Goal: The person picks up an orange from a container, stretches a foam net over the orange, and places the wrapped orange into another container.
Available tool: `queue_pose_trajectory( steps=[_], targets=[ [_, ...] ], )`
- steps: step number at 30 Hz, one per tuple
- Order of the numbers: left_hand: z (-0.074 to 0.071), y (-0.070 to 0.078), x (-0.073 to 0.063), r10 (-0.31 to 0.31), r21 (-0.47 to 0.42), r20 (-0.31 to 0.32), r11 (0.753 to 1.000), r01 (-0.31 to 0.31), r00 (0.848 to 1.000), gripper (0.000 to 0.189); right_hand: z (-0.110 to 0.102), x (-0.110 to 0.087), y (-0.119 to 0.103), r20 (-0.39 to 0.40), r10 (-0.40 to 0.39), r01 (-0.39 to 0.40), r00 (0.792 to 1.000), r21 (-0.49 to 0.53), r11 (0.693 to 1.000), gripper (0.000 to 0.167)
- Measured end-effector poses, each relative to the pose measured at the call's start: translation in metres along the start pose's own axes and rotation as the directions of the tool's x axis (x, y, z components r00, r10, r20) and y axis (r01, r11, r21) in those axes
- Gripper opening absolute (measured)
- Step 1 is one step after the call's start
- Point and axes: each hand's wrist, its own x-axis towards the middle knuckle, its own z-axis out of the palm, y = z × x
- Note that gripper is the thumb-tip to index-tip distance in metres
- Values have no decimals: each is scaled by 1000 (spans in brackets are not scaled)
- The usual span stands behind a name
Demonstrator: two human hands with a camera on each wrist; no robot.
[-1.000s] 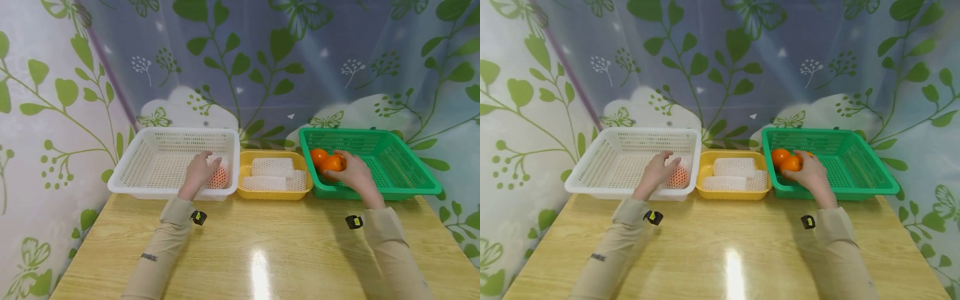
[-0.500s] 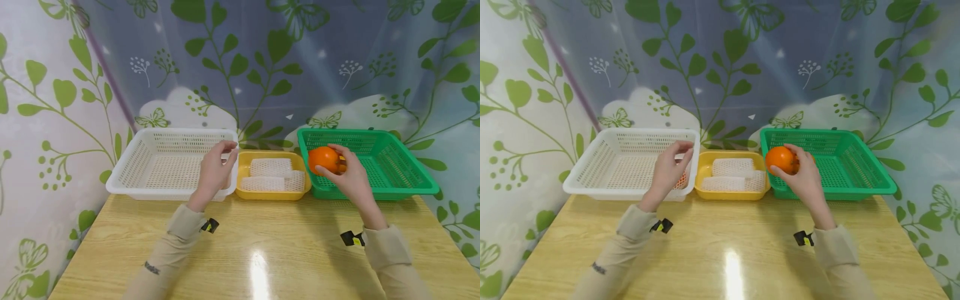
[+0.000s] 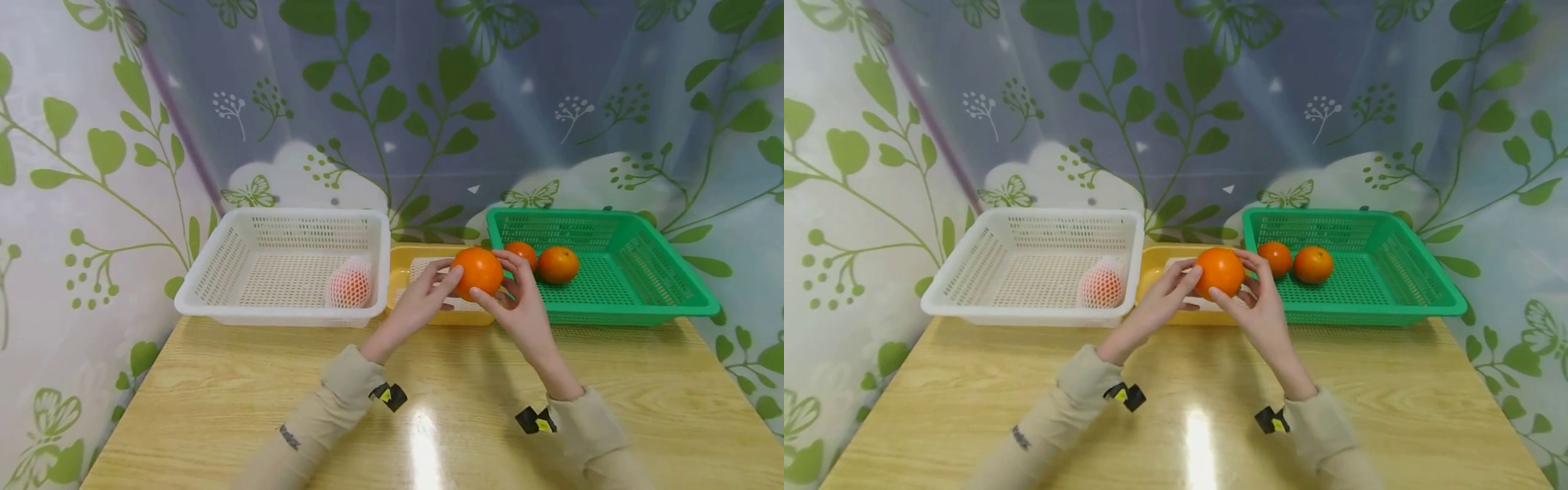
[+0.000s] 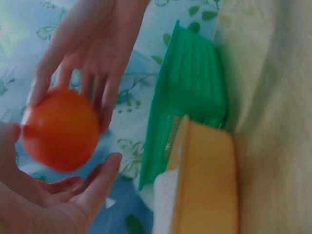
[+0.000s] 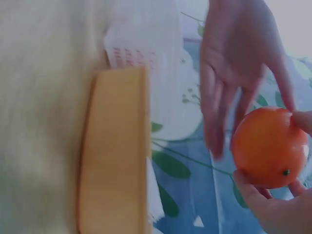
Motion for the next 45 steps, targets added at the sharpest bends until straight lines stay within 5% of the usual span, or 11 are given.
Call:
queue_pose_trajectory(
  steps=[7,11,18,24,33,45],
  targets=[
    [8,-1,-3,15,-131,-12,991,-17,1000,52,16,-4,9,46,-35,35,998,-3,999,72],
    [7,-1,-5,33,-92,-33,995,-36,999,54,16,-5,10,77,-55,58,995,-30,998,74],
    [-3,-5,-9,61,101,-77,993,-53,995,65,14,-8,15,119,-79,78,990,17,997,65],
    [-13,-13,-16,64,106,2,992,-64,998,67,8,-14,21,121,-32,30,992,13,999,44],
    [-21,-29,-35,131,266,169,948,-173,977,73,2,-24,34,331,21,-1,943,-59,998,63],
    [-22,-48,-58,45,360,178,927,-108,983,78,15,-39,42,420,86,-37,904,-124,992,63]
  ],
)
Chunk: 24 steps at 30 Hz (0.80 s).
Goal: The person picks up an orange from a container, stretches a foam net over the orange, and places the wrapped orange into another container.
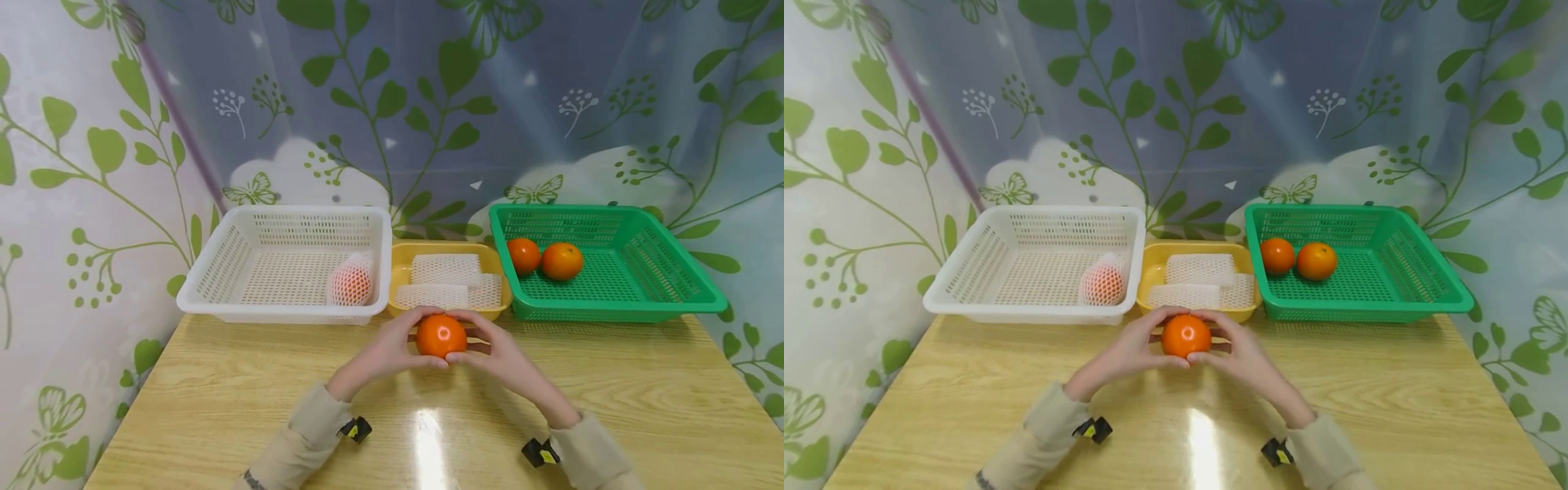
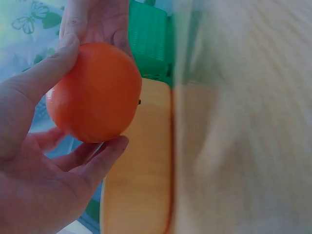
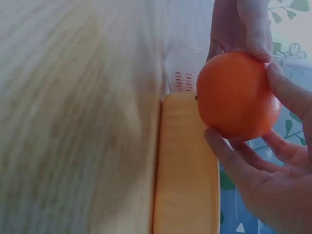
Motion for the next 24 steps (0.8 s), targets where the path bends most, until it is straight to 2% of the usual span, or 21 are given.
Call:
queue_pose_trajectory(
  steps=[4,8,11,15,24],
  targets=[
    [2,-6,-6,-8,80,27,997,5,1000,82,6,-1,5,30,8,-6,1000,-62,998,63],
    [4,-10,-11,-26,148,56,989,18,998,81,10,-2,10,69,26,-20,997,-80,997,62],
    [7,-14,-12,-42,148,84,988,29,996,79,12,-4,13,94,39,-31,995,-88,996,62],
    [9,-18,-14,-46,108,115,994,34,992,77,14,-6,14,118,50,-38,992,-102,994,62],
    [11,-21,-16,-39,96,126,995,27,991,77,15,-6,16,135,63,-47,989,-116,992,63]
  ],
)
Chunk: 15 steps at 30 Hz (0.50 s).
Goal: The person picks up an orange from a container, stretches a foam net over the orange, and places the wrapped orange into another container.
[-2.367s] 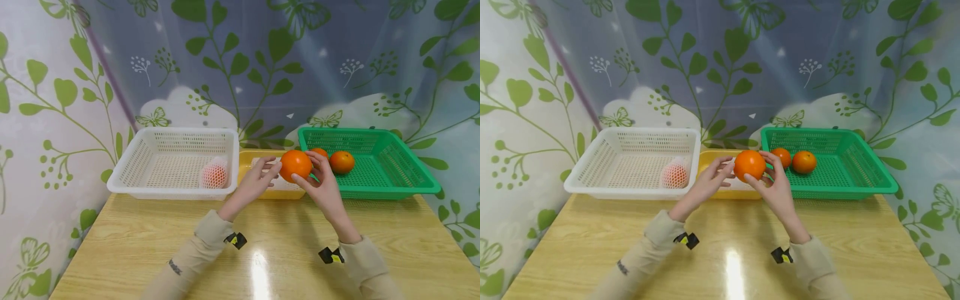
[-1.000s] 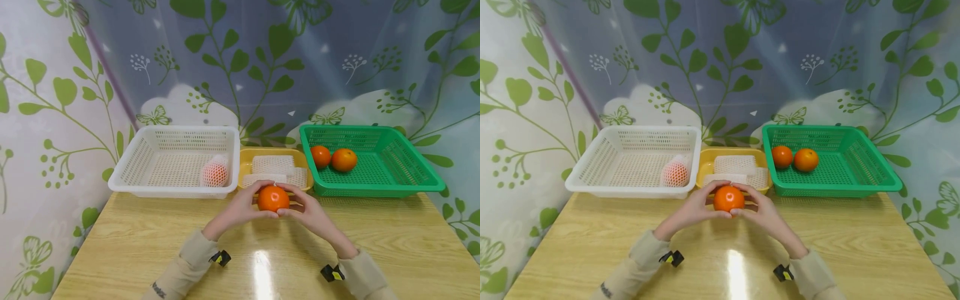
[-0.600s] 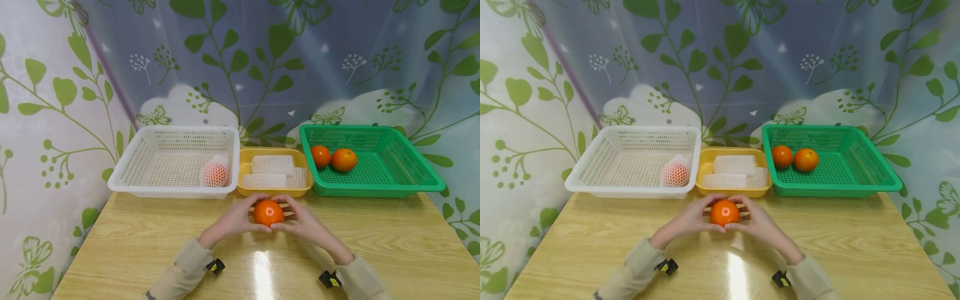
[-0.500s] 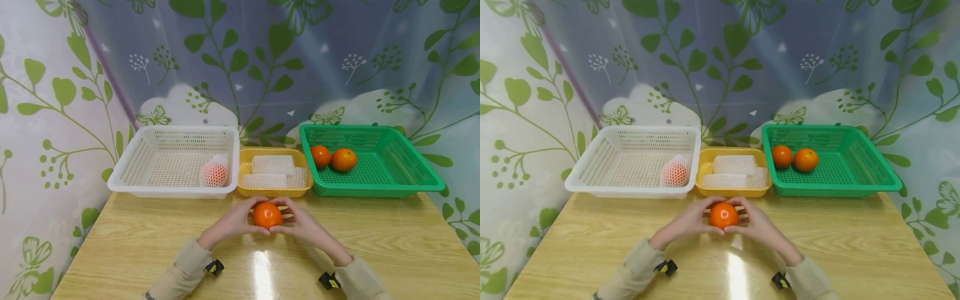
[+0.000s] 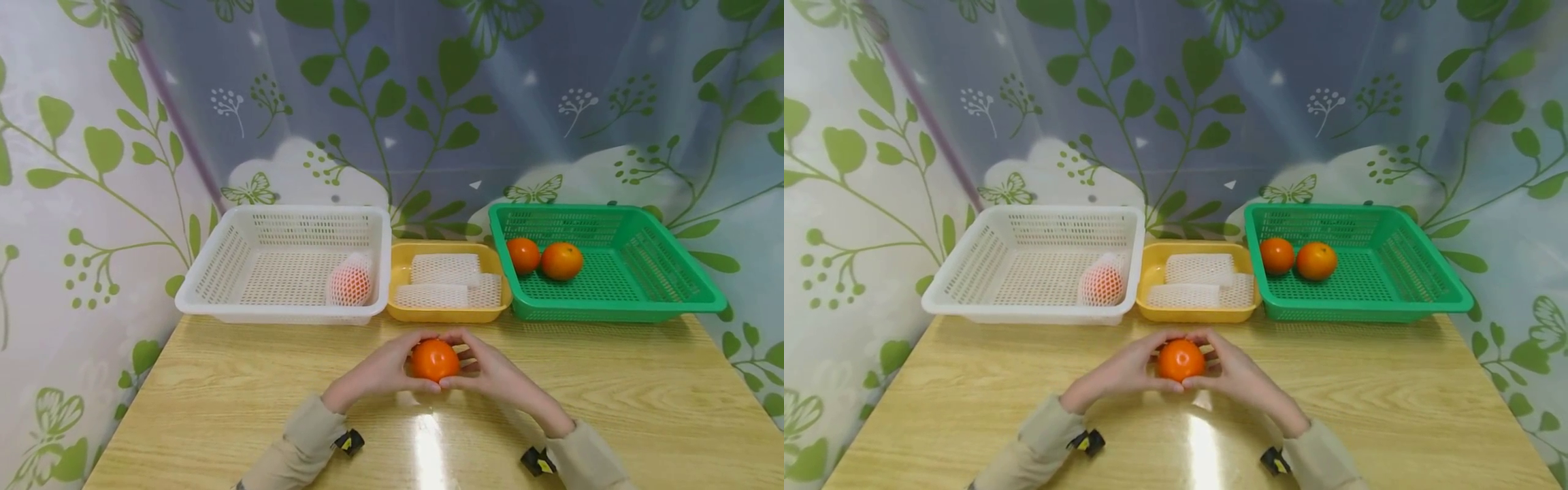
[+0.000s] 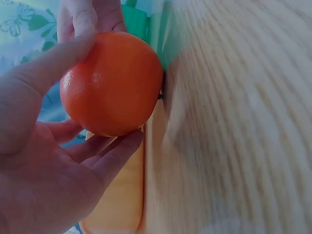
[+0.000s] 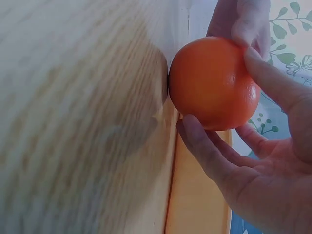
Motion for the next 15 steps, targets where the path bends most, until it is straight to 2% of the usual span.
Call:
queue_pose_trajectory(
  steps=[4,7,11,15],
  targets=[
    [1,-1,0,-6,6,-5,1000,6,1000,76,-3,0,-2,19,-5,5,1000,0,1000,63],
    [1,0,-1,-14,13,-5,1000,14,1000,79,-11,1,-6,10,-36,36,999,-31,999,58],
    [2,0,-2,-18,23,-1,1000,18,1000,82,-27,10,-14,-92,-119,107,989,-119,987,41],
    [3,0,-2,-15,17,2,1000,15,1000,82,-45,26,-21,-227,-179,113,957,-279,954,27]
  ],
)
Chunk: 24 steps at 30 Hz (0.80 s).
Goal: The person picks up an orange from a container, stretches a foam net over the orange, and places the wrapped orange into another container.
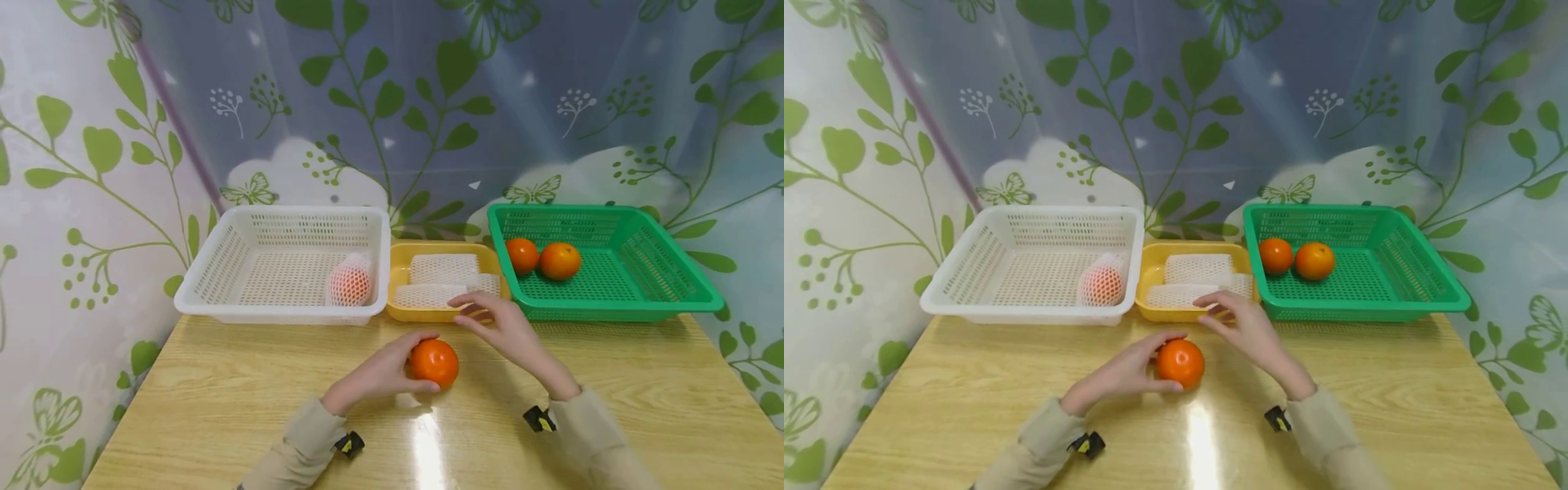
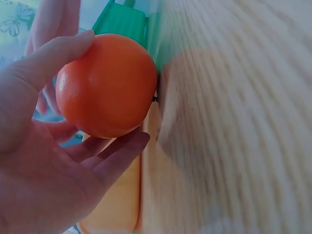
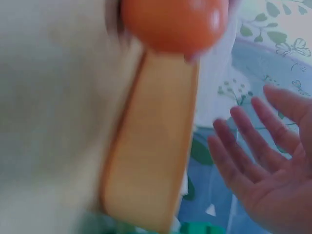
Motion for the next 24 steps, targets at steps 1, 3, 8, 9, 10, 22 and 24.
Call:
queue_pose_trajectory(
  steps=[1,3,8,9,10,22,24],
  targets=[
    [0,0,0,-1,1,2,1000,1,1000,82,-3,6,0,-26,-1,0,1000,-51,999,26],
    [0,0,-1,-4,3,7,1000,4,1000,82,-6,17,2,-58,8,-17,998,-155,988,26],
    [1,0,-1,0,14,18,1000,0,1000,82,-6,39,7,-42,44,-56,998,-359,932,28],
    [1,0,0,1,14,20,1000,-1,1000,82,-5,43,8,-29,53,-60,998,-386,921,28],
    [1,1,-1,1,15,20,1000,-1,1000,83,-3,46,10,-14,60,-60,998,-411,910,28],
    [0,3,-3,-19,30,15,999,19,1000,85,8,60,25,96,180,-116,979,-467,877,29],
    [0,3,-4,-22,27,13,999,22,1000,86,7,61,24,91,193,-135,977,-437,889,25]
  ],
)
